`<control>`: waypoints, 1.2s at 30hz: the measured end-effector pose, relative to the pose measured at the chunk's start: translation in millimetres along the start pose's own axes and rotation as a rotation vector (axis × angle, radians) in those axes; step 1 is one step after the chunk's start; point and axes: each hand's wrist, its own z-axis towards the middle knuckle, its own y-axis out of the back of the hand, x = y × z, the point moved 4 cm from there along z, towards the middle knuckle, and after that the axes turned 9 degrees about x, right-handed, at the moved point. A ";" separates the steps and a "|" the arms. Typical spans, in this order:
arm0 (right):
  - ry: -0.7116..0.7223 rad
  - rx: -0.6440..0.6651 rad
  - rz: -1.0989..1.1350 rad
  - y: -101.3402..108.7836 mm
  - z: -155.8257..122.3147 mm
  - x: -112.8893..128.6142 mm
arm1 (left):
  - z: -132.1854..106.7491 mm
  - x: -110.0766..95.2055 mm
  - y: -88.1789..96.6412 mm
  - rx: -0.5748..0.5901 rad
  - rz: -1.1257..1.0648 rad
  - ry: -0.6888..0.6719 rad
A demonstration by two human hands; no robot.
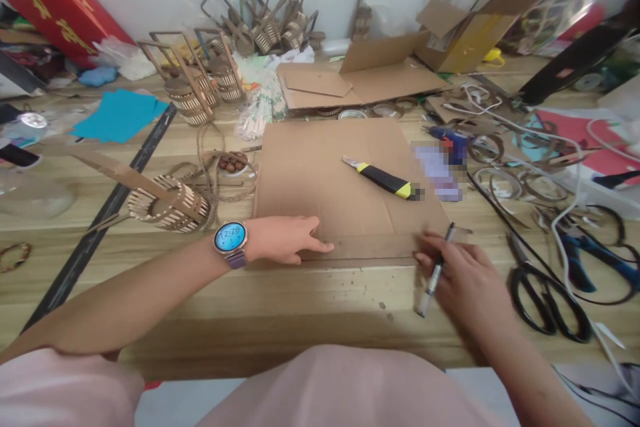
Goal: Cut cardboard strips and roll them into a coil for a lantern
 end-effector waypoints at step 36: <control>0.291 -0.048 -0.155 -13.2 1.0 -5.3 | 5.1 6.8 -1.2 0.044 -0.030 0.020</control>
